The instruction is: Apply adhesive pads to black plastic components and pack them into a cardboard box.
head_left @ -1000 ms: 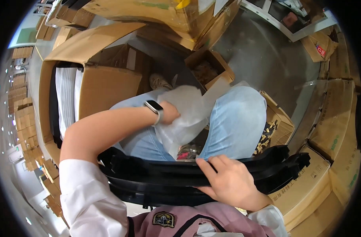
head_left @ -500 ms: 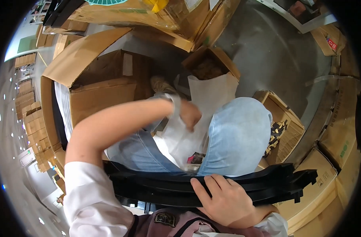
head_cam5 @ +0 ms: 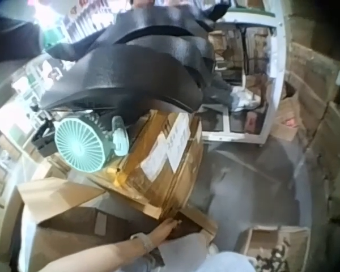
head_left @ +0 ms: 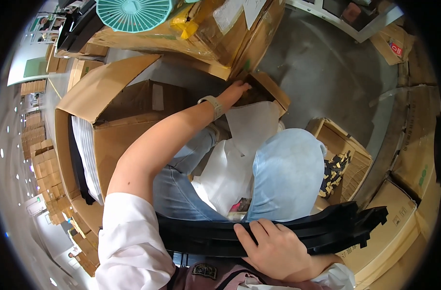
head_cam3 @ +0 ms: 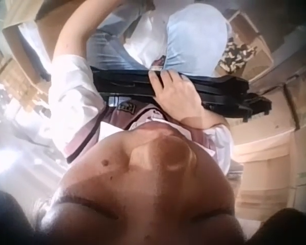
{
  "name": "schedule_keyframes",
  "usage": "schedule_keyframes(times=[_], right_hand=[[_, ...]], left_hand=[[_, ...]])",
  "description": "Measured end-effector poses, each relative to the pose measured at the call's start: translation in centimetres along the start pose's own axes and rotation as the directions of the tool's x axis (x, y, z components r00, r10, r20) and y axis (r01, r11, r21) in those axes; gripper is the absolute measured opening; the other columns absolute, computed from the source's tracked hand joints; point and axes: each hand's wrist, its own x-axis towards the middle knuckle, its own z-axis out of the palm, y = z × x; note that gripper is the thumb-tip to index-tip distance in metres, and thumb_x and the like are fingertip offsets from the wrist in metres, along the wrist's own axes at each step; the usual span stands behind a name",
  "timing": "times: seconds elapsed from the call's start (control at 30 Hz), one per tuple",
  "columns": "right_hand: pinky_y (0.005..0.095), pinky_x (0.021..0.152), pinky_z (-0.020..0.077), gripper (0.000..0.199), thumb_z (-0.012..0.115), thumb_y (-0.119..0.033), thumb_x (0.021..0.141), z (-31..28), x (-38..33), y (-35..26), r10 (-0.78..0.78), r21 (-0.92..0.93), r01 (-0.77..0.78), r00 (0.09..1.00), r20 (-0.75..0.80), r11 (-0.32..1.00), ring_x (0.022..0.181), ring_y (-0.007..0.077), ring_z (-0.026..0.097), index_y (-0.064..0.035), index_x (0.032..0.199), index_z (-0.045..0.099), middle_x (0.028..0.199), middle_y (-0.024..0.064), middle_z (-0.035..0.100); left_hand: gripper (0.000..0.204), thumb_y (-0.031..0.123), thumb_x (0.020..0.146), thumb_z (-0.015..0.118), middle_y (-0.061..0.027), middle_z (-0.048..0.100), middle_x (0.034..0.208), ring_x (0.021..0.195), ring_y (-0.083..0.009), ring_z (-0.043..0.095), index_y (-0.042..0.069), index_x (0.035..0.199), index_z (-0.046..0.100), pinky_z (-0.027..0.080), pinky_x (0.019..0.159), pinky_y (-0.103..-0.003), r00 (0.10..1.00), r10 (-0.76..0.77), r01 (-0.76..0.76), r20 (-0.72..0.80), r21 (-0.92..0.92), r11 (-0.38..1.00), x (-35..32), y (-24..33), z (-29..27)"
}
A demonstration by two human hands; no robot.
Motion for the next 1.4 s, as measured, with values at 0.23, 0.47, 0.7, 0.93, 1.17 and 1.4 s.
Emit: schedule_keyframes(times=[0.23,0.47,0.7,0.93,1.17,1.4], right_hand=[[0.0340,0.071,0.0528,0.050,0.072,-0.032,0.072,-1.2,0.0,-0.4,-0.111,0.036,0.113,0.993,-0.030,0.993,0.088,0.0269,0.062,-0.0015,0.109,0.060,0.095,0.0119,0.061],[0.0432,0.077,0.0513,0.055,0.065,-0.034,0.082,0.0,-0.2,-2.1,0.074,0.077,-0.085,0.988,0.132,0.993,0.084,0.0402,0.063,-0.0055,0.126,0.048,0.094,0.0206,0.066],[0.0398,0.090,0.0457,0.078,0.066,-0.035,0.081,-0.3,1.7,-2.3,-0.207,0.188,0.133,0.863,0.460,0.973,0.104,0.0391,0.059,-0.0094,0.144,0.028,0.117,0.0244,0.059],[0.0371,0.099,0.0403,0.075,0.059,-0.029,0.089,0.6,2.8,-4.3,-0.085,0.112,0.017,0.768,0.635,0.994,0.116,0.0328,0.054,-0.0107,0.149,0.017,0.131,0.0211,0.051],[0.0319,0.104,0.0342,0.072,0.059,-0.026,0.090,0.1,-1.1,-0.9,-0.151,0.382,-0.039,0.876,0.457,0.923,0.123,0.0251,0.047,-0.0087,0.149,0.020,0.137,0.0149,0.046],[0.0324,0.108,0.0285,0.076,0.066,-0.029,0.088,-1.1,-6.9,2.9,0.077,0.508,-0.186,0.971,0.227,0.841,0.132,0.0225,0.036,-0.0036,0.147,0.025,0.143,0.0145,0.040]], left_hand=[[0.027,0.029,0.081,0.060,-0.0185,0.067,0.089,0.084,-0.0374,0.063,0.003,0.087,0.065,0.051,0.076,-0.040,0.711,0.562,-0.657,0.423,0.684,0.317,-13.8,3.9,-8.3],[0.053,0.046,0.090,0.057,-0.0186,0.062,0.109,0.103,-0.0279,0.060,0.001,0.117,0.055,0.046,0.090,-0.036,0.700,0.231,-0.603,0.676,0.386,0.698,-34.2,3.7,-12.3],[0.075,0.050,0.078,0.067,-0.0178,0.051,0.128,0.107,-0.0364,0.052,-0.003,0.128,0.048,0.043,0.094,-0.041,0.591,0.110,-0.804,0.799,0.573,0.156,-43.2,-2.4,-13.2],[0.067,0.044,0.082,0.065,-0.0177,0.047,0.134,0.113,-0.0363,0.050,-0.002,0.128,0.048,0.043,0.096,-0.041,0.666,0.195,-0.743,0.720,0.664,0.086,-46.6,-4.7,-14.8],[0.030,0.020,0.088,0.063,-0.0083,0.065,0.101,0.093,-0.0169,0.062,0.001,0.111,0.060,0.049,0.080,-0.030,0.665,0.740,-0.623,-0.105,0.469,0.626,-54.0,-5.6,-23.9],[0.015,0.019,0.091,0.055,-0.0034,0.063,0.084,0.079,-0.0132,0.060,0.005,0.094,0.060,0.048,0.072,-0.026,0.631,0.465,-0.721,-0.621,-0.247,0.648,-54.7,-16.0,-24.9]])
